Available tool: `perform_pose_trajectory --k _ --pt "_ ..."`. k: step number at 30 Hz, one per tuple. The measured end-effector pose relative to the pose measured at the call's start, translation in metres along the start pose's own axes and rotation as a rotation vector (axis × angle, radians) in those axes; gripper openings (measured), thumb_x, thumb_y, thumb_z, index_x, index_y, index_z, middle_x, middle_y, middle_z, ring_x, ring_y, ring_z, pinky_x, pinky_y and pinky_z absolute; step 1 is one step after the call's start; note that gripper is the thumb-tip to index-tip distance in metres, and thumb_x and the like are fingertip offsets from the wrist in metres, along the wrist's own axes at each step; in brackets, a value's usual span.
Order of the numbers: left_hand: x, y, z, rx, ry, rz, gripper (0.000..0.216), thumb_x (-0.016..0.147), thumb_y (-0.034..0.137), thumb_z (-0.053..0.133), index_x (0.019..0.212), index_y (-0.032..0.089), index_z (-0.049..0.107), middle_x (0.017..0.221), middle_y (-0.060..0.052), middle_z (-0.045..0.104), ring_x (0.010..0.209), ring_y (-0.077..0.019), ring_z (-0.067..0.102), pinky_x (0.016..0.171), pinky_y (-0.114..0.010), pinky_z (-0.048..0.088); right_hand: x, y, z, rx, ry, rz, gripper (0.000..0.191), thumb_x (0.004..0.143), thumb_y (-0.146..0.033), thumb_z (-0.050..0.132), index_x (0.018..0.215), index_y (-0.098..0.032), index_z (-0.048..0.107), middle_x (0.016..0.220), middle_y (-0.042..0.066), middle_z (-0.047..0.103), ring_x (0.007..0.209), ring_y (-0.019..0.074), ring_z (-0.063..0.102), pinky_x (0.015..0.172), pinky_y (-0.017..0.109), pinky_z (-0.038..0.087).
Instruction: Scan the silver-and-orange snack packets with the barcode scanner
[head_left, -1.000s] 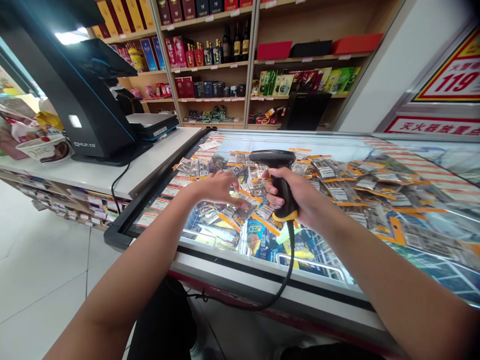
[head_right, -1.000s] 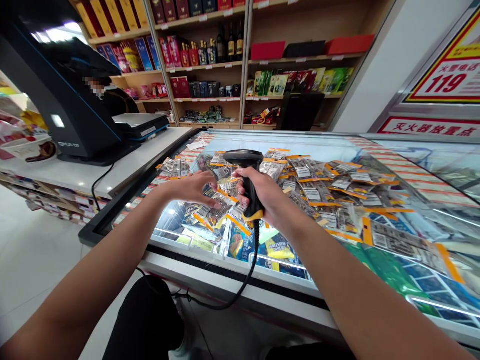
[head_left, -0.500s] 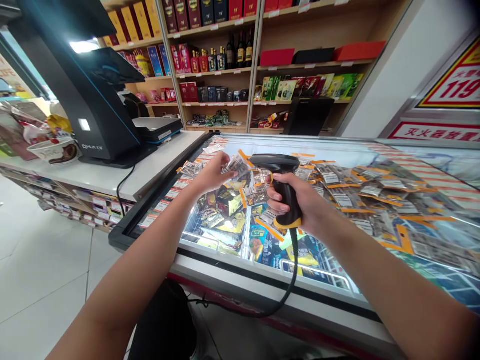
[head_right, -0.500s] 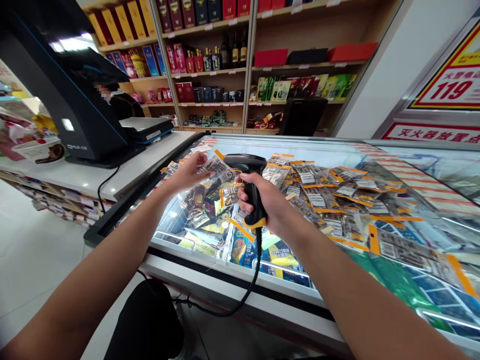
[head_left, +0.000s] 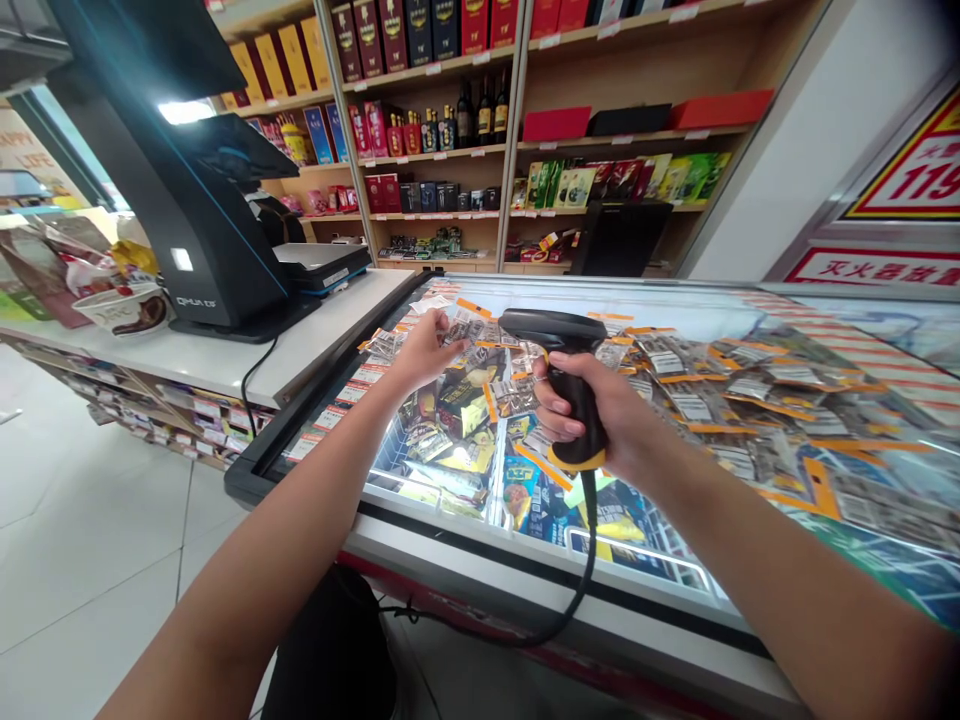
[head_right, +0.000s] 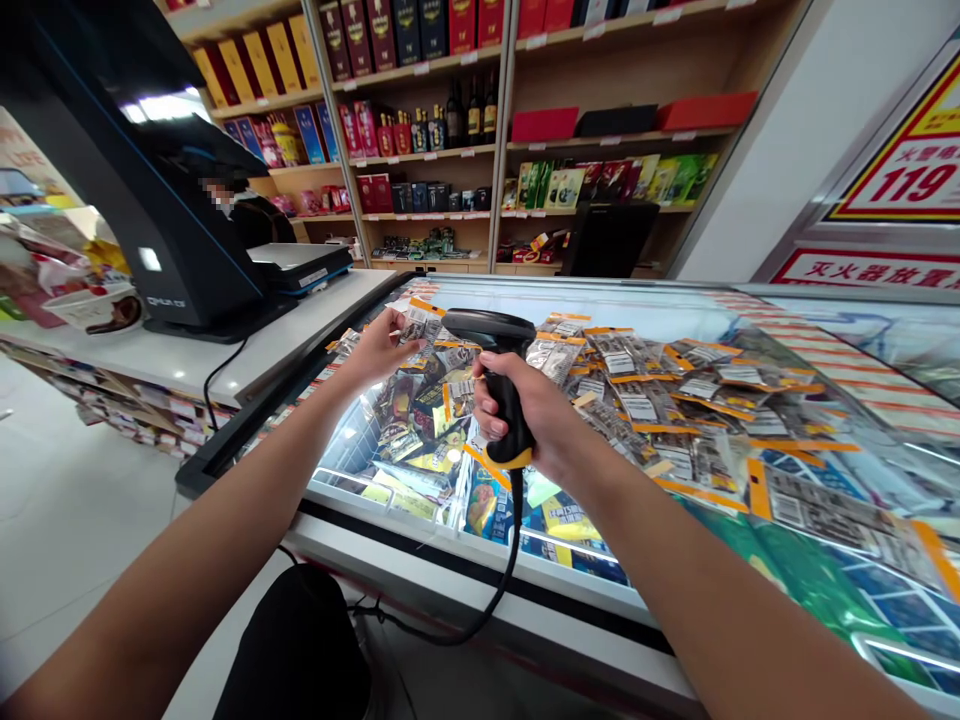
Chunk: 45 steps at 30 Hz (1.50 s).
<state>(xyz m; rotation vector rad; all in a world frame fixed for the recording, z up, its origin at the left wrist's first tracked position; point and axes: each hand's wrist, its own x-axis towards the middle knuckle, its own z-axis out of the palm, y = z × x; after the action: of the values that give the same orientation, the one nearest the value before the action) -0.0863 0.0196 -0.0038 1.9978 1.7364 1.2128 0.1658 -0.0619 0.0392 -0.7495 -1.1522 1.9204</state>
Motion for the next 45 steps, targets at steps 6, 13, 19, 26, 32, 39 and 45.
perform_pose_trajectory --k 6,13,19,26,32,39,45 --pt "-0.003 -0.006 -0.015 0.428 0.135 -0.158 0.051 0.092 0.032 0.063 0.137 0.018 0.043 0.120 -0.018 0.066 0.120 -0.0352 0.059 0.095 -0.043 0.045 0.001 -0.001 -0.003 0.049 0.050 0.005 0.022 0.084 -0.037 0.071 0.086 -0.022 0.056 0.057 -0.007 0.044 0.042 0.0065 0.034 0.041 0.021 0.029" --pt "-0.007 0.006 -0.016 0.675 0.217 0.038 0.050 0.098 0.037 0.052 0.147 0.026 0.051 0.150 -0.017 0.049 0.136 -0.0366 0.044 0.109 -0.048 0.034 0.006 -0.001 -0.010 0.083 0.110 0.006 0.022 0.084 -0.037 0.073 0.090 -0.022 0.057 0.062 -0.007 0.046 0.045 0.0064 0.038 0.042 0.021 0.031" --pt "-0.010 0.022 0.037 0.513 -0.168 0.188 0.059 0.103 0.052 0.040 0.159 0.031 0.043 0.122 -0.015 0.066 0.121 -0.0376 0.056 0.100 -0.052 0.038 0.006 -0.002 -0.007 0.070 0.138 0.003 0.019 0.086 -0.035 0.069 0.090 -0.021 0.057 0.061 -0.007 0.046 0.045 0.0062 0.040 0.041 0.019 0.032" --pt "-0.003 0.011 0.043 0.441 -0.168 0.146 0.045 0.103 0.042 0.045 0.136 0.026 0.070 0.125 -0.014 0.070 0.123 -0.0375 0.057 0.101 -0.052 0.040 0.010 0.001 -0.010 0.019 0.210 0.047 0.014 0.089 -0.031 0.066 0.089 -0.020 0.058 0.062 -0.005 0.049 0.044 0.0072 0.042 0.039 0.019 0.034" --pt "-0.006 0.004 0.029 0.496 -0.171 0.133 0.039 0.102 0.032 0.048 0.132 0.025 0.072 0.129 -0.011 0.071 0.122 -0.0338 0.060 0.101 -0.049 0.042 0.010 0.002 -0.011 -0.020 0.234 0.094 0.017 0.097 -0.030 0.059 0.086 -0.018 0.056 0.062 -0.004 0.049 0.043 0.0066 0.043 0.038 0.018 0.035" --pt "-0.010 0.008 0.030 0.552 -0.193 0.140 0.040 0.100 0.026 0.049 0.133 0.027 0.071 0.132 -0.010 0.070 0.123 -0.0324 0.058 0.101 -0.049 0.043 0.011 0.000 -0.009 -0.011 0.254 0.133 0.022 0.102 -0.032 0.057 0.084 -0.018 0.053 0.062 -0.004 0.048 0.043 0.0060 0.043 0.038 0.018 0.035" --pt "-0.003 0.000 0.015 0.584 -0.074 0.150 0.035 0.095 0.022 0.053 0.120 0.026 0.078 0.121 -0.010 0.074 0.117 -0.0311 0.063 0.097 -0.047 0.044 0.010 0.001 -0.011 0.005 0.267 0.115 0.018 0.101 -0.030 0.056 0.087 -0.018 0.055 0.062 -0.004 0.047 0.043 0.0066 0.043 0.038 0.018 0.036"
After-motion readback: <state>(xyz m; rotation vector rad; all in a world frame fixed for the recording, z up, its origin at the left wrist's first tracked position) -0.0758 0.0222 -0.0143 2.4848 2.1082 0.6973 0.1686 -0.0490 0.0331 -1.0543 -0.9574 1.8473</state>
